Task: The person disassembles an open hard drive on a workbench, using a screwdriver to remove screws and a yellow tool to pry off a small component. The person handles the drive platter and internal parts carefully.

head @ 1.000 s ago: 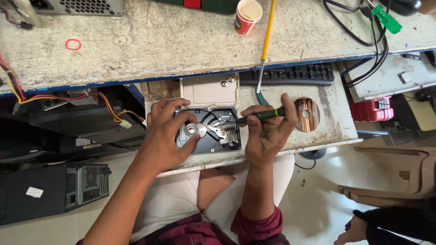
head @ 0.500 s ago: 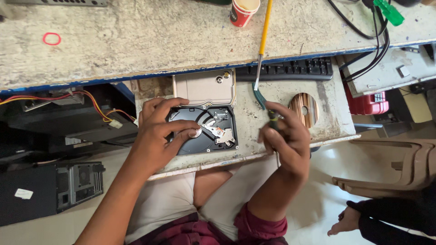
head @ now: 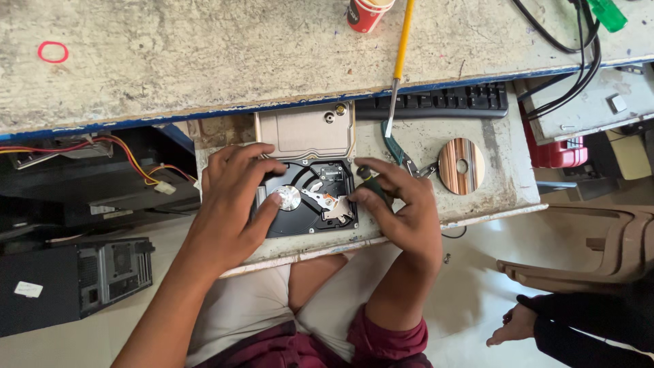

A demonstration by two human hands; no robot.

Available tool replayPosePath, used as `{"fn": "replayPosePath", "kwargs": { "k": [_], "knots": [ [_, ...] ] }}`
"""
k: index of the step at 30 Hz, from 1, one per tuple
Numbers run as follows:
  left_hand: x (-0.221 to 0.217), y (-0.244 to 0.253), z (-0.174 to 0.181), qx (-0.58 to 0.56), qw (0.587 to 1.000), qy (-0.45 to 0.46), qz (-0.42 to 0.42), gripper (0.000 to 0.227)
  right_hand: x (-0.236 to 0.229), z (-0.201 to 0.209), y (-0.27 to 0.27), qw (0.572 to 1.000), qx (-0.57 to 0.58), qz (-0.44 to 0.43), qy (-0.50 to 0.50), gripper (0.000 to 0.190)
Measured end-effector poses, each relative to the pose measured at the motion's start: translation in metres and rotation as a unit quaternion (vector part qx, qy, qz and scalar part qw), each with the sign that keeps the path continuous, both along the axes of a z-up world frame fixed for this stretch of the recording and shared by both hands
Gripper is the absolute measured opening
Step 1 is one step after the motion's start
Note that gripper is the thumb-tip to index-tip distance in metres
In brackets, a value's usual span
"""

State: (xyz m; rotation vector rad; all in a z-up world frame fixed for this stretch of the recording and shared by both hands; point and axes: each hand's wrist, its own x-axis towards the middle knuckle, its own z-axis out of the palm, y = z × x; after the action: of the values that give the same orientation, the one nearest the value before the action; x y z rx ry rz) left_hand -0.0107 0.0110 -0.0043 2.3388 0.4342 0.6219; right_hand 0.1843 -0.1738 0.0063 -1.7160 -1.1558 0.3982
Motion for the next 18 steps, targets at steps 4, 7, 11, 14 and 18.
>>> {"fn": "replayPosePath", "kwargs": {
  "k": [4,7,11,14,18],
  "knots": [
    [0.0002,-0.0001,0.0011,-0.017,1.000,-0.004,0.006,0.031,-0.0019,0.0035,0.0039,0.998,-0.064,-0.008,0.001,0.036],
    [0.0033,-0.0015,-0.0010,0.007,1.000,0.014,0.016,0.032,-0.0009,0.0026,0.0055,0.997,-0.079,0.002,0.002,0.037],
    [0.0037,-0.0017,-0.0021,0.028,1.000,0.010,0.010,0.028,0.0001,-0.0010,0.0044,0.998,-0.015,0.053,0.002,0.037],
    [0.0035,-0.0011,-0.0023,0.028,1.000,0.009,0.008,0.025,-0.0002,-0.0029,0.0045,0.999,-0.038,0.030,-0.005,0.037],
    [0.0015,-0.0011,-0.0024,0.009,1.000,0.014,0.013,0.027,0.0000,-0.0018,0.0051,0.999,-0.040,0.026,-0.018,0.038]
  ]
}}
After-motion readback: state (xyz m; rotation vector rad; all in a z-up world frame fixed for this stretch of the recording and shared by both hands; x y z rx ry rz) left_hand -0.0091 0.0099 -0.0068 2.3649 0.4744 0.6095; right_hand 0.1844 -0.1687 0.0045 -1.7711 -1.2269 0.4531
